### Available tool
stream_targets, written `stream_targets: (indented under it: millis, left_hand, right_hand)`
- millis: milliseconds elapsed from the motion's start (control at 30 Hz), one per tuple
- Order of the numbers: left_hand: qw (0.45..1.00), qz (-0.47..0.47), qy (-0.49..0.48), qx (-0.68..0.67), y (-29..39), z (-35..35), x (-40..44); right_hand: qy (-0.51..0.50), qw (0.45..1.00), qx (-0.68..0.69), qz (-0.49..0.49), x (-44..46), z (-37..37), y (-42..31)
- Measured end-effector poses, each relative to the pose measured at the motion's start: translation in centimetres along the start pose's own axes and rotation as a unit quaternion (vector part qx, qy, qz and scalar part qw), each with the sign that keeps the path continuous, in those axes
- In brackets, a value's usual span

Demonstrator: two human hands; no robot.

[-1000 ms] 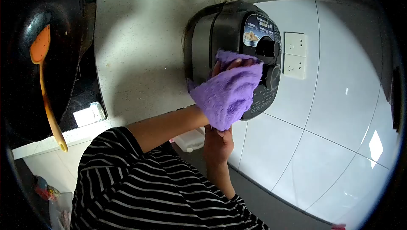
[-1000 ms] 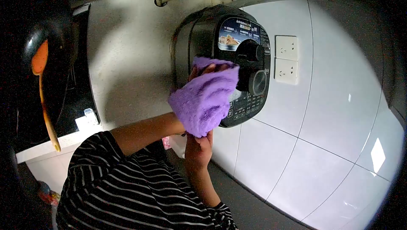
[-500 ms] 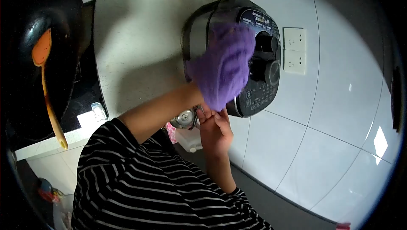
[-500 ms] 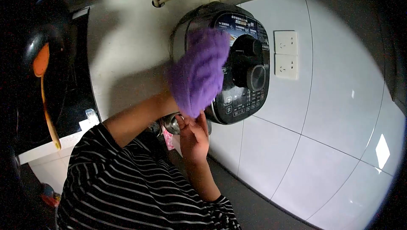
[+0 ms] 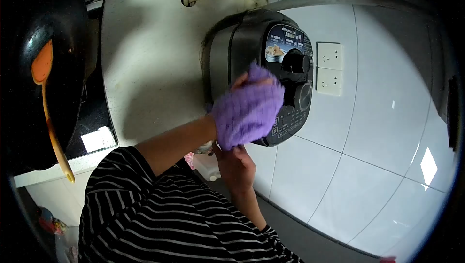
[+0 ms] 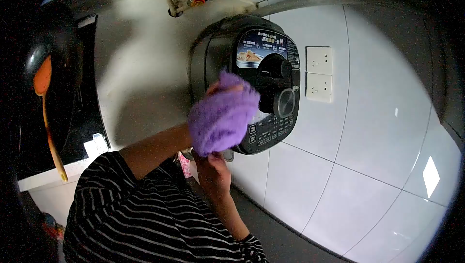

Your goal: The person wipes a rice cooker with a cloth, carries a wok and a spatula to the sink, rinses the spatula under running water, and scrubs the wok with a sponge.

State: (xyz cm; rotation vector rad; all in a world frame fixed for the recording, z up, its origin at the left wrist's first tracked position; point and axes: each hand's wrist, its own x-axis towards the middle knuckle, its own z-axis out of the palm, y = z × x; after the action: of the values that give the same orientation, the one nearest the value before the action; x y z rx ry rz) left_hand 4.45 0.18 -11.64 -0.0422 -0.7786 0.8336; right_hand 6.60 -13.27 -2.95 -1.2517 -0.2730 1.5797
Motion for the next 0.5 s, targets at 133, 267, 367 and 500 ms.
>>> stream_targets:
  millis: [133, 267, 367, 500]
  left_hand:
    - [0.717, 0.148, 0.111, 0.672, 4.4, 0.9, 2.9]
    - [0.466, 0.163, 0.164, 0.854, 8.0, 1.1, 4.6]
    - [0.476, 0.123, 0.144, 0.859, 11.1, -2.5, 5.0]
    - [0.587, 0.123, 0.139, 0.788, 11.7, -3.6, 4.6]
  right_hand:
    - [-0.051, 0.998, -0.017, -0.03, 1.6, 1.7, -0.8]
    - [-0.106, 0.993, -0.011, -0.059, 3.9, 2.8, -1.5]
    - [-0.121, 0.99, -0.014, -0.07, 5.0, 3.4, -1.8]
    - [-0.13, 0.989, -0.028, -0.069, 5.2, 3.1, -1.7]
